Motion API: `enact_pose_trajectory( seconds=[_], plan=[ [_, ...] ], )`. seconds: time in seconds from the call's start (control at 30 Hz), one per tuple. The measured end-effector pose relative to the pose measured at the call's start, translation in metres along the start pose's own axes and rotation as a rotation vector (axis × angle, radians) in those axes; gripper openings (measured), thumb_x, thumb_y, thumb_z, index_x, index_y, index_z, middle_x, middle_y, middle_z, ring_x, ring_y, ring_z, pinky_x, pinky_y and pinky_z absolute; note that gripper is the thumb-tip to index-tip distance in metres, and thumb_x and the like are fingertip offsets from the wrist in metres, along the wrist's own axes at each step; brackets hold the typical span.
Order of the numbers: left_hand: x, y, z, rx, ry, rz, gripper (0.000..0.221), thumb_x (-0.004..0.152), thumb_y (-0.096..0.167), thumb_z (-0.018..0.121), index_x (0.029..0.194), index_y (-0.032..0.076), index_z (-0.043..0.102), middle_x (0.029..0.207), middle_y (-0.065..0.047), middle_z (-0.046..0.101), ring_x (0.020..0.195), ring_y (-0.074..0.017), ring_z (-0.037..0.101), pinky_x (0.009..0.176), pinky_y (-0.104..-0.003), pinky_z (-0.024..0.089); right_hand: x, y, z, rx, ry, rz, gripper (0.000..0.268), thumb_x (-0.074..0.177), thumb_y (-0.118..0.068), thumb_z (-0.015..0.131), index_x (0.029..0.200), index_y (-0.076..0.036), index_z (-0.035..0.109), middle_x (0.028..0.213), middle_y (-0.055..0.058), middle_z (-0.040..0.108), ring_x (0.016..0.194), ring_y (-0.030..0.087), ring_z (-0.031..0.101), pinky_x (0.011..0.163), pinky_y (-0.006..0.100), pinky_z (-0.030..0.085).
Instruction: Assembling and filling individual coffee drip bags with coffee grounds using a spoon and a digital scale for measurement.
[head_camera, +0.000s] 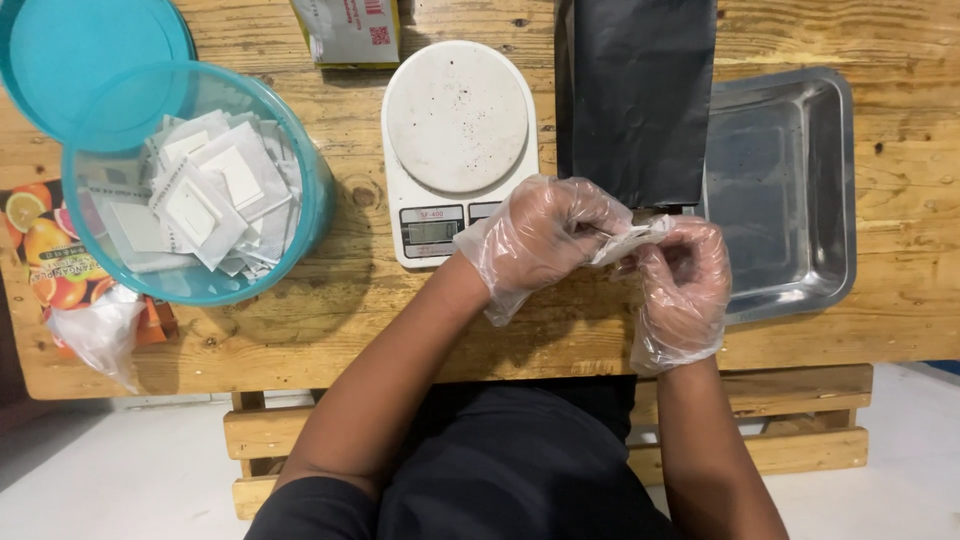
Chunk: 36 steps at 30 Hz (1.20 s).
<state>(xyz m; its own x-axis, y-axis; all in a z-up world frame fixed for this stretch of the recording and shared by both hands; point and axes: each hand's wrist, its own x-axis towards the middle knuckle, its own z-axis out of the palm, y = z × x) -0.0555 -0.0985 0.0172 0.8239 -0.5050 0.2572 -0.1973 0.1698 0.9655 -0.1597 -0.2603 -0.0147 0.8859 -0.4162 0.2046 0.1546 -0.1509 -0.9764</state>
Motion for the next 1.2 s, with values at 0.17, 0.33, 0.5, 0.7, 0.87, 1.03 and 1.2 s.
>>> enact_pose_trajectory(
  seconds=[0.17, 0.33, 0.5, 0.7, 0.87, 1.03, 1.2],
  plan=[
    [0.004, 0.022, -0.010, 0.034, -0.091, -0.039, 0.019, 0.082, -0.009, 0.066, 0.098, -0.003, 0.076, 0.096, -0.026, 0.075, 0.090, -0.0416, 0.076, 0.080, -0.047, 0.064, 0.002, 0.002, 0.009, -0.039, 0.057, -0.080, 0.014, 0.098, 0.007, 0.068, 0.104, 0.002, 0.057, 0.102, 0.016, 0.063, 0.084, 0.022, 0.068, 0.067, 0.032, 0.059],
    [0.002, 0.024, -0.014, 0.058, -0.142, -0.011, 0.025, 0.083, -0.005, 0.067, 0.107, -0.005, 0.072, 0.102, -0.027, 0.073, 0.089, -0.0396, 0.075, 0.077, -0.044, 0.065, 0.007, 0.010, 0.005, -0.003, 0.099, -0.116, 0.014, 0.100, 0.009, 0.064, 0.106, 0.001, 0.054, 0.105, 0.018, 0.063, 0.086, 0.024, 0.069, 0.067, 0.032, 0.059],
    [0.000, 0.009, -0.004, 0.073, -0.009, 0.151, 0.025, 0.082, 0.000, 0.079, 0.105, -0.006, 0.070, 0.094, -0.026, 0.072, 0.082, -0.0376, 0.075, 0.072, -0.046, 0.067, 0.013, -0.012, 0.020, -0.009, 0.075, -0.143, 0.015, 0.102, 0.007, 0.064, 0.106, -0.001, 0.052, 0.112, 0.019, 0.065, 0.098, 0.023, 0.067, 0.081, 0.032, 0.055],
    [-0.004, -0.016, 0.000, 0.033, 0.060, 0.132, 0.014, 0.088, 0.001, 0.077, 0.100, 0.006, 0.077, 0.093, -0.015, 0.076, 0.087, -0.0319, 0.077, 0.077, -0.043, 0.066, 0.015, -0.018, 0.019, 0.039, 0.003, -0.104, 0.026, 0.099, 0.006, 0.069, 0.117, 0.002, 0.052, 0.112, 0.021, 0.066, 0.093, 0.019, 0.066, 0.072, 0.027, 0.058],
    [-0.009, -0.013, -0.007, 0.050, 0.079, 0.141, 0.011, 0.090, 0.003, 0.076, 0.100, 0.006, 0.078, 0.092, -0.016, 0.076, 0.088, -0.0319, 0.077, 0.079, -0.043, 0.066, 0.016, -0.007, 0.019, 0.066, -0.068, -0.108, 0.018, 0.092, 0.016, 0.070, 0.106, 0.011, 0.060, 0.100, 0.025, 0.066, 0.077, 0.022, 0.066, 0.058, 0.031, 0.058],
    [-0.017, 0.002, -0.025, 0.065, 0.147, 0.179, 0.010, 0.089, 0.001, 0.075, 0.099, 0.003, 0.076, 0.090, -0.016, 0.074, 0.085, -0.0341, 0.076, 0.076, -0.043, 0.064, 0.021, -0.018, 0.044, 0.062, -0.072, -0.154, 0.015, 0.089, 0.016, 0.076, 0.098, 0.013, 0.064, 0.095, 0.024, 0.065, 0.073, 0.021, 0.066, 0.057, 0.031, 0.058],
    [-0.029, 0.017, -0.054, 0.101, 0.192, 0.160, 0.009, 0.089, -0.002, 0.072, 0.098, 0.000, 0.074, 0.087, -0.019, 0.074, 0.081, -0.0349, 0.076, 0.076, -0.045, 0.065, 0.027, -0.016, 0.065, 0.091, -0.142, -0.210, 0.015, 0.087, 0.018, 0.078, 0.096, 0.016, 0.066, 0.091, 0.026, 0.062, 0.069, 0.024, 0.067, 0.055, 0.033, 0.058]
  ],
)
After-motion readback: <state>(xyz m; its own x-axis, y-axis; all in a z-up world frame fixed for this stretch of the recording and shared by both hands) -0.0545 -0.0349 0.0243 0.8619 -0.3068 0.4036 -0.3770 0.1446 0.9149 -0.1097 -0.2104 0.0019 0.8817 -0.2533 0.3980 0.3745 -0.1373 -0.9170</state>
